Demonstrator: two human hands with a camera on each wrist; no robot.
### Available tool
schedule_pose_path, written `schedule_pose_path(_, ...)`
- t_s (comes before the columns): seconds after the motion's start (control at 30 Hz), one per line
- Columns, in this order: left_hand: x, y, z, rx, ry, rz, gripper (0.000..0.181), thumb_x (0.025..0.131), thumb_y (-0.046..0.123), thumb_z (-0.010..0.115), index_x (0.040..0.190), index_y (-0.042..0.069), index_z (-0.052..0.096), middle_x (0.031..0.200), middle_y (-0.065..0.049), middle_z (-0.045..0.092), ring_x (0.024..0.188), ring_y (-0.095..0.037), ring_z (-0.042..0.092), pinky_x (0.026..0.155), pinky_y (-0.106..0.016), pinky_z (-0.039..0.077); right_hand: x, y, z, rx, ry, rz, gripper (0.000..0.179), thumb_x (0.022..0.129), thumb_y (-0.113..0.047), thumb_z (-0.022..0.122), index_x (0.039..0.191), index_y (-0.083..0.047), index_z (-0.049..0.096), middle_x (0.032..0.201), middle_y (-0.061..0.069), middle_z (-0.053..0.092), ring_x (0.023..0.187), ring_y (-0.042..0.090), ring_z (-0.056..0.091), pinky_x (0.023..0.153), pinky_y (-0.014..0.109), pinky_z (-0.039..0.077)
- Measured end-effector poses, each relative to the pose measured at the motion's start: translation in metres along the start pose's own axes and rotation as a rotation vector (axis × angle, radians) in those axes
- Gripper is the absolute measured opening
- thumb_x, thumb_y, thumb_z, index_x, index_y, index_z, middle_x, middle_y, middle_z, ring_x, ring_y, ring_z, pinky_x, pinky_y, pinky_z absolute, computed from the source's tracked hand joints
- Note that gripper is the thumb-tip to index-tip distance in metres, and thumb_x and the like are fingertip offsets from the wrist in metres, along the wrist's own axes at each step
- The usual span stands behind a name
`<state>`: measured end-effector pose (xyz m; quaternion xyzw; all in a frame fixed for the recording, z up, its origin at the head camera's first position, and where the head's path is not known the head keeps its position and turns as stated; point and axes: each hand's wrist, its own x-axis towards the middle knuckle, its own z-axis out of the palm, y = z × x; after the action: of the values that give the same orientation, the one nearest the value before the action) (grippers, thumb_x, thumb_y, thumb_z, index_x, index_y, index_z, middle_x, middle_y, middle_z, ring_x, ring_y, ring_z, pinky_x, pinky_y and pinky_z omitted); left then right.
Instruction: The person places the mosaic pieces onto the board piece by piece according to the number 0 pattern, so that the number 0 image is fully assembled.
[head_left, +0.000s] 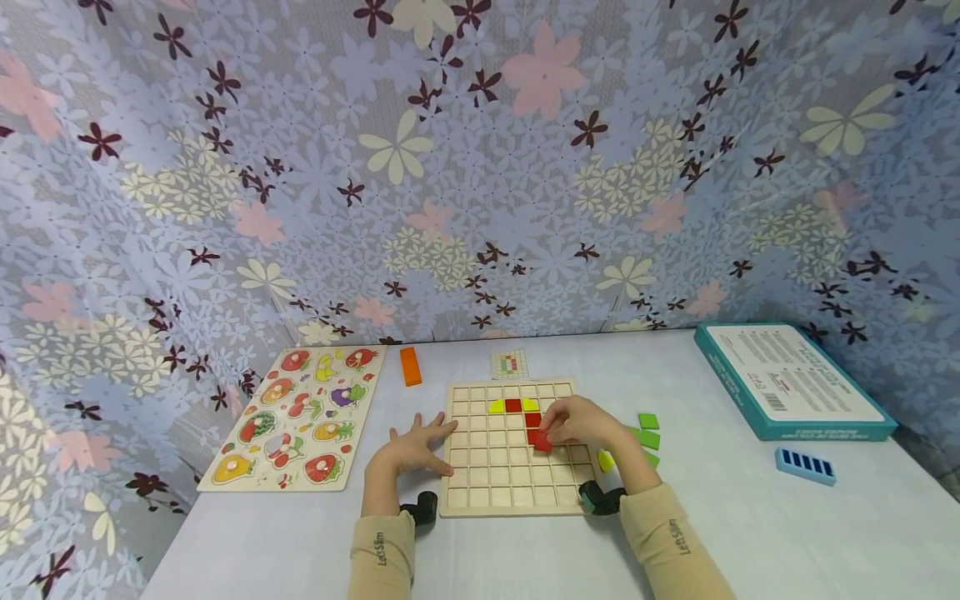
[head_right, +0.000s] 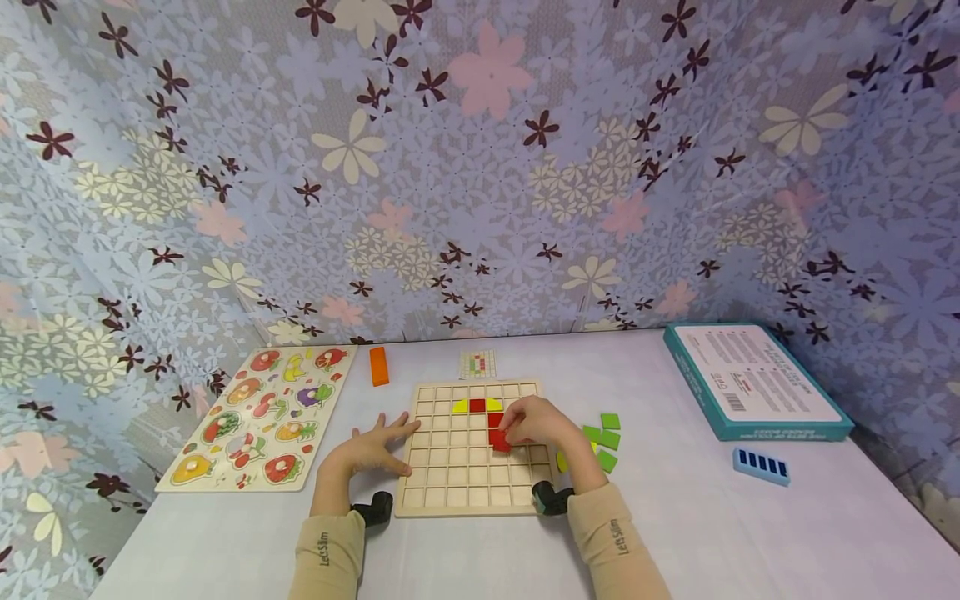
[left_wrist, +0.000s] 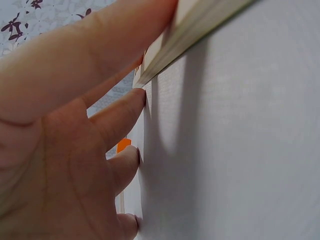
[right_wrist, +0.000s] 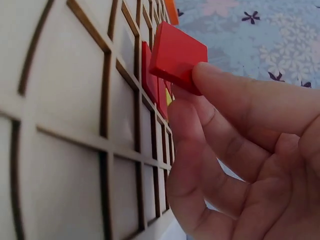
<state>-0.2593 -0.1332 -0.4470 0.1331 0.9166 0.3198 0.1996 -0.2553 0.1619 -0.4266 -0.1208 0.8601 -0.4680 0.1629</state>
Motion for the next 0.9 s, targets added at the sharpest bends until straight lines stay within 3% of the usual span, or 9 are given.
schedule_pose_path(0.63,0.0,0.0,-0.002,-0.009,-0.012,-0.012,0.082,0.067,0.02,0.08,0.139,0.017,0.043,0.152,-0.007,0.024,0.14,-0.037,-0.001,0.102,-0.066,-0.015,0.003,-0.002,0.012,-0.131,-0.04,-0.058,0.008,0.074,0.005,0.069,0.075,-0.002,0.063,0.069,0.003,0.062,0.062,0.013,0.054,0.06,0.028,0.047)
schedule_pose_path(0.9,0.001,-0.003,-0.002,-0.014,-0.019,0.017,0.082,0.067,0.023,0.08,0.139,0.019,0.043,0.152,-0.007,0.024,0.14,-0.039,-0.002,0.1,-0.067,-0.017,0.003,-0.003,0.014,-0.218,-0.005,-0.026,0.005,0.074,0.002,0.07,0.076,-0.003,0.069,0.072,-0.001,0.063,0.066,0.011,0.052,0.062,0.025,0.046)
